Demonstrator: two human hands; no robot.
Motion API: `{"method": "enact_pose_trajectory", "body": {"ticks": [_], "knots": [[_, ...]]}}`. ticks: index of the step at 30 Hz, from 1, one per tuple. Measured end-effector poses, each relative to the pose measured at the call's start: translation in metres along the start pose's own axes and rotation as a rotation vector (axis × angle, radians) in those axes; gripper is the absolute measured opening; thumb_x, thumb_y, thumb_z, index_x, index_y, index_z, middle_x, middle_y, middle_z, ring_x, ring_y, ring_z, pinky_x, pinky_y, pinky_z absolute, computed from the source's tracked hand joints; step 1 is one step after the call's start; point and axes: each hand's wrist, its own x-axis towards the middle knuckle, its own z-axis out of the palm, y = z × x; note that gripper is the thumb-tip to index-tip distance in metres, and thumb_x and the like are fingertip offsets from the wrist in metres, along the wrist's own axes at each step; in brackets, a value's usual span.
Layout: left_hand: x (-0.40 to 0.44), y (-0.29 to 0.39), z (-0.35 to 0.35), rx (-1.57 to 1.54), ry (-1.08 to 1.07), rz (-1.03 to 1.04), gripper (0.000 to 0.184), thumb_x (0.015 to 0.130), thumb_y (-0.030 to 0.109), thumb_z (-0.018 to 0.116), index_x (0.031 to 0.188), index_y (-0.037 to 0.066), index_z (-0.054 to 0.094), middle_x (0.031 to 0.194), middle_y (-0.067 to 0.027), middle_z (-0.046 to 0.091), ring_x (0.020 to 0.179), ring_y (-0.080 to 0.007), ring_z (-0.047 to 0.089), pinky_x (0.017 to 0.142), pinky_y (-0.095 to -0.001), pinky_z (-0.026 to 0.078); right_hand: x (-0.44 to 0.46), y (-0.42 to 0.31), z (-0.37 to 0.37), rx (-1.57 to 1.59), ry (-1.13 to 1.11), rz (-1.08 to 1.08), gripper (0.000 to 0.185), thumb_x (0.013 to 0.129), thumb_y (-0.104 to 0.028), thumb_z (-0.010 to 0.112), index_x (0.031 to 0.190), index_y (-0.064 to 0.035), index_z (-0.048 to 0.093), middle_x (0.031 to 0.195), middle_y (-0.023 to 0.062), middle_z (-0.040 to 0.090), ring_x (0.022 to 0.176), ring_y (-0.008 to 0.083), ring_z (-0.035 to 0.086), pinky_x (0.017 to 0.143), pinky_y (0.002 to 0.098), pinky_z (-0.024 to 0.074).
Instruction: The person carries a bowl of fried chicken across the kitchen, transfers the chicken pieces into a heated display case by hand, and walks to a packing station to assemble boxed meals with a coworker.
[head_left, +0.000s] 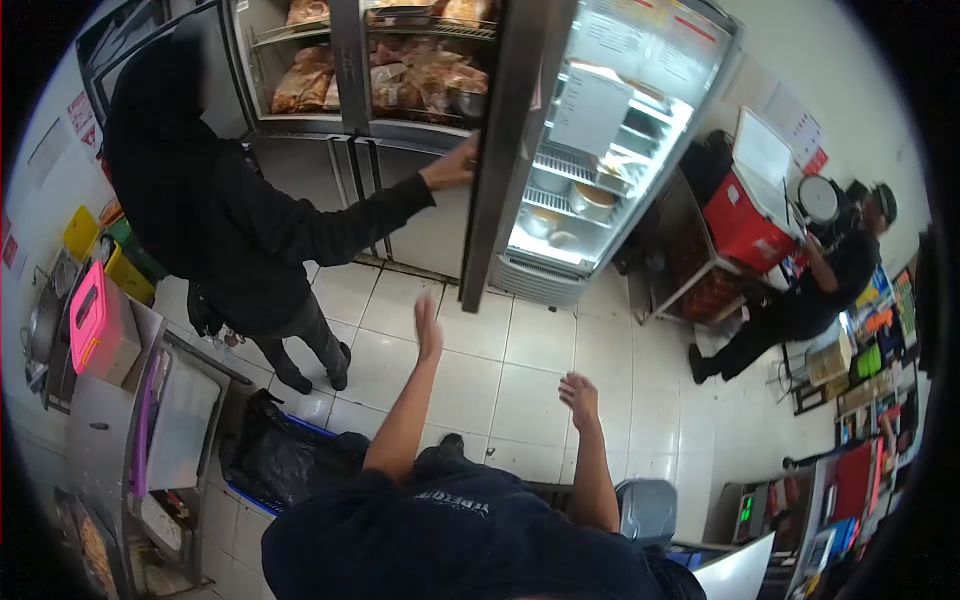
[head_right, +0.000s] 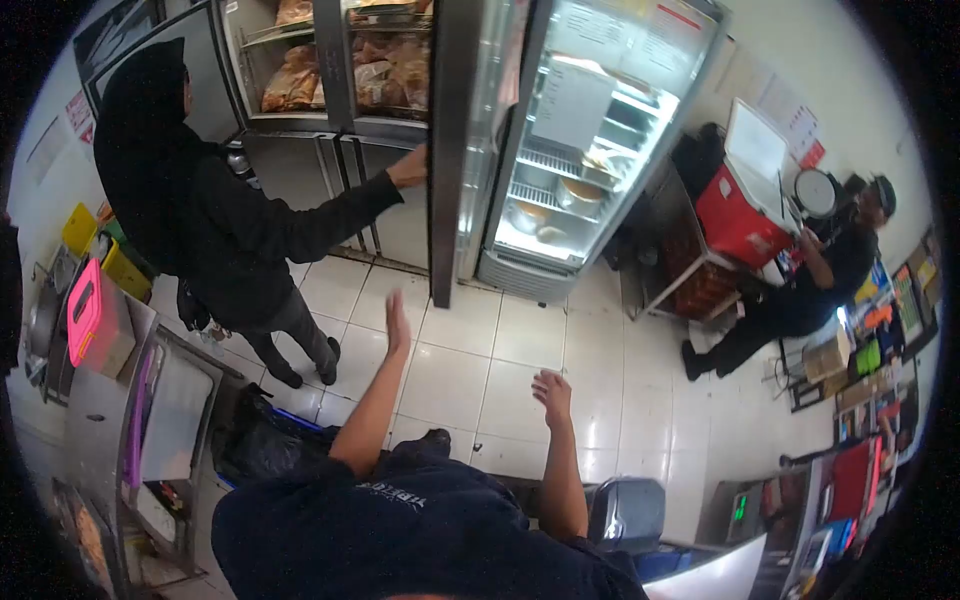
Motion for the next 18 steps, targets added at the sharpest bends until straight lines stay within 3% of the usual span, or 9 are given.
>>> {"method": "enact_pose_trajectory", "body": {"ticks": [3, 6, 8, 9, 10, 11, 13, 15, 18], "knots": [[0.047, 0.036, 0.106, -0.109, -0.327, 0.073, 0.057, 0.09, 0.041, 0.032, 0.128, -0.001, 0.029, 0.127, -0.0106, 0.036, 0.118, -0.0178, 0.031, 0.098, -0.0282, 0.022, 0.034, -0.095, 0.054, 0.014, -0.045, -0.315, 0.027, 0.086, -0.023, 0.047, 0.103, -0.0028, 0.051, 0.091, 0.0054, 0.057, 0.075, 0.0139, 0.054, 0.067, 0.0275, 0.0454], [0.032, -0.003, 0.165, -0.126, -0.587, 0.187, 0.061, 0.091, 0.044, 0.027, 0.132, -0.001, 0.021, 0.131, -0.0111, 0.032, 0.119, -0.0152, 0.029, 0.1, -0.0291, 0.021, 0.016, -0.201, 0.098, 0.147, -0.175, -0.629, 0.046, 0.084, -0.038, 0.048, 0.114, -0.0039, 0.044, 0.109, 0.0084, 0.049, 0.095, 0.0167, 0.047, 0.084, 0.0337, 0.037], [0.02, -0.078, 0.199, 0.766, -0.246, 0.903, 0.05, 0.09, 0.03, 0.038, 0.125, -0.004, 0.029, 0.127, -0.0261, 0.031, 0.119, -0.0402, 0.029, 0.095, -0.0428, 0.029, 0.005, -0.248, 0.111, 0.137, -0.195, -1.042, 0.062, 0.081, -0.047, 0.047, 0.126, -0.0064, 0.031, 0.121, 0.0098, 0.038, 0.108, 0.0186, 0.038, 0.092, 0.0366, 0.0281], [-0.009, -0.065, 0.211, 0.927, -0.227, 0.745, 0.054, 0.086, 0.028, 0.046, 0.125, -0.004, 0.028, 0.124, -0.0322, 0.028, 0.115, -0.046, 0.029, 0.091, -0.049, 0.032, 0.01, -0.255, 0.105, 0.092, -0.14, -1.102, 0.072, 0.079, -0.046, 0.052, 0.129, -0.0014, 0.025, 0.124, 0.012, 0.035, 0.114, 0.0216, 0.033, 0.094, 0.0343, 0.0258], [-0.032, -0.043, 0.226, 0.932, -0.239, 0.543, 0.063, 0.082, 0.03, 0.051, 0.129, -0.001, 0.022, 0.125, -0.0334, 0.025, 0.115, -0.044, 0.03, 0.09, -0.0503, 0.032, 0.006, -0.272, 0.109, -0.07, 0.181, -1.115, 0.073, 0.079, -0.042, 0.055, 0.128, 0.0028, 0.024, 0.122, 0.0137, 0.036, 0.112, 0.0226, 0.035, 0.093, 0.0332, 0.0266], [-0.043, -0.032, 0.234, 0.932, -0.238, 0.528, 0.063, 0.082, 0.03, 0.051, 0.129, -0.001, 0.022, 0.125, -0.0334, 0.025, 0.115, -0.044, 0.03, 0.09, -0.0503, 0.032, 0.016, -0.277, 0.1, -0.081, 0.179, -1.105, 0.073, 0.079, -0.042, 0.055, 0.128, 0.0028, 0.024, 0.122, 0.0137, 0.036, 0.112, 0.0226, 0.035, 0.093, 0.0332, 0.0266], [-0.045, -0.017, 0.252, 1.105, -0.41, 0.611, 0.069, 0.078, 0.028, 0.057, 0.129, 0.001, 0.019, 0.125, -0.032, 0.024, 0.115, -0.0432, 0.03, 0.09, -0.0512, 0.031, 0.054, -0.299, 0.07, -0.416, 0.61, -1.046, 0.071, 0.078, -0.038, 0.059, 0.126, 0.0038, 0.026, 0.12, 0.0151, 0.037, 0.108, 0.0237, 0.038, 0.093, 0.0329, 0.0277], [-0.03, -0.026, 0.246, 1.03, -0.474, 0.558, 0.066, 0.073, 0.026, 0.063, 0.125, 0.002, 0.029, 0.121, -0.0272, 0.031, 0.115, -0.0391, 0.031, 0.093, -0.0457, 0.03, 0.088, -0.306, 0.036, -0.164, 0.386, -0.998, 0.069, 0.078, -0.035, 0.06, 0.125, 0.0039, 0.029, 0.12, 0.0174, 0.038, 0.107, 0.0251, 0.041, 0.093, 0.0333, 0.0285], [0.007, -0.088, 0.184, 0.722, -0.612, 0.294, 0.051, 0.069, 0.025, 0.069, 0.11, 0.004, 0.047, 0.117, -0.0172, 0.039, 0.114, -0.0291, 0.035, 0.095, -0.0348, 0.03, 0.117, -0.318, -0.001, -0.361, 0.454, -0.969, 0.079, 0.074, -0.044, 0.062, 0.127, 0.0044, 0.028, 0.127, 0.0202, 0.034, 0.114, 0.03, 0.037, 0.096, 0.038, 0.0269]]}}
